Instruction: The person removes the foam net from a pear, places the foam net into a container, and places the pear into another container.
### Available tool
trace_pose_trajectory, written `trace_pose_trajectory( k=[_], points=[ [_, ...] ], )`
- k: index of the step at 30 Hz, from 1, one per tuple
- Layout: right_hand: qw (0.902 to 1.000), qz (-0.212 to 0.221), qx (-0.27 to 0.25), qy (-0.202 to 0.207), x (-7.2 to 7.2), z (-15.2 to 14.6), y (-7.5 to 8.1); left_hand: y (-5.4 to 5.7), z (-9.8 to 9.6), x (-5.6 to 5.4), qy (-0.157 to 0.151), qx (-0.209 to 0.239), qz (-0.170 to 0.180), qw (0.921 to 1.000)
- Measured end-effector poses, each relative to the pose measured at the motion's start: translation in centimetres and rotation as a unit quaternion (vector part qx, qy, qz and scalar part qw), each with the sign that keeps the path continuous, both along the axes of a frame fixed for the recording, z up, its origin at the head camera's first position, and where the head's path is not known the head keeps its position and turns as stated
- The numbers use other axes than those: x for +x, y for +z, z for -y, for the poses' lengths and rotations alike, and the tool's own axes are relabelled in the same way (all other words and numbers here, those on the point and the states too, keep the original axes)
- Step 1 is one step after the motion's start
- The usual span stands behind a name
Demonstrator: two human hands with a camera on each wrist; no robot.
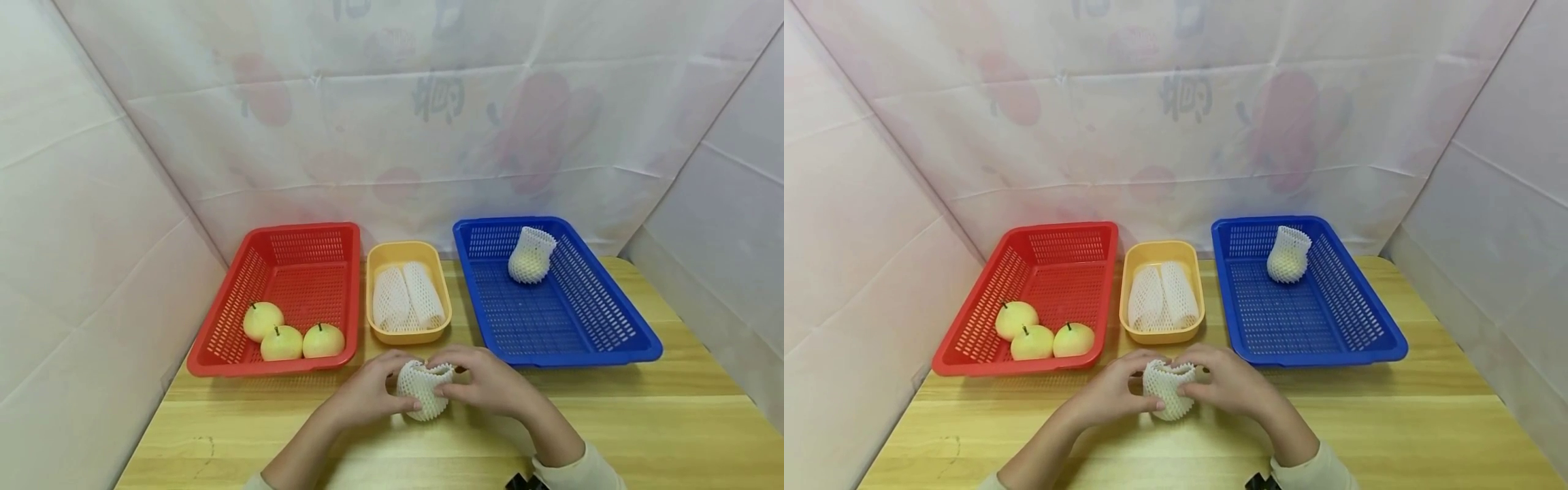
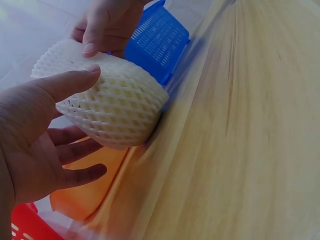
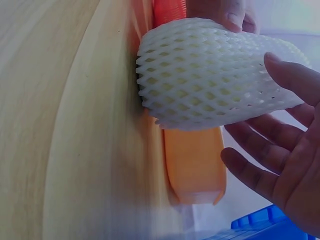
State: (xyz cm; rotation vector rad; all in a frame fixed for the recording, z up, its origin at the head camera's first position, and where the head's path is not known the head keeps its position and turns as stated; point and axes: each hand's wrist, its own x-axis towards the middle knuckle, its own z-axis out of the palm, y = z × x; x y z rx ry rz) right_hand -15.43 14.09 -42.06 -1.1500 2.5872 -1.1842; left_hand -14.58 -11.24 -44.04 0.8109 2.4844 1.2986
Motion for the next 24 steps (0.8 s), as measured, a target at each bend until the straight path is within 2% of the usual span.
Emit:
trace_pose_trajectory(
  k=[7, 12, 18, 24],
  points=[
    [0.9988, -0.035, -0.032, 0.006, 0.00, 0.08, 0.27, -0.07, -0.18, 0.07, 0.000, -0.005, -0.006, 1.0000],
    [0.9988, -0.044, -0.022, -0.001, 0.02, -0.02, 0.34, -0.13, -0.39, 0.12, -0.012, 0.014, -0.007, 0.9998],
    [0.9993, -0.026, 0.023, -0.017, 0.07, -0.04, 0.32, -0.04, -0.38, 0.23, -0.012, 0.036, -0.012, 0.9992],
    [0.9997, -0.016, 0.010, -0.014, 0.08, 0.09, 0.20, -0.03, -0.39, 0.33, -0.002, 0.055, 0.002, 0.9985]
  ],
)
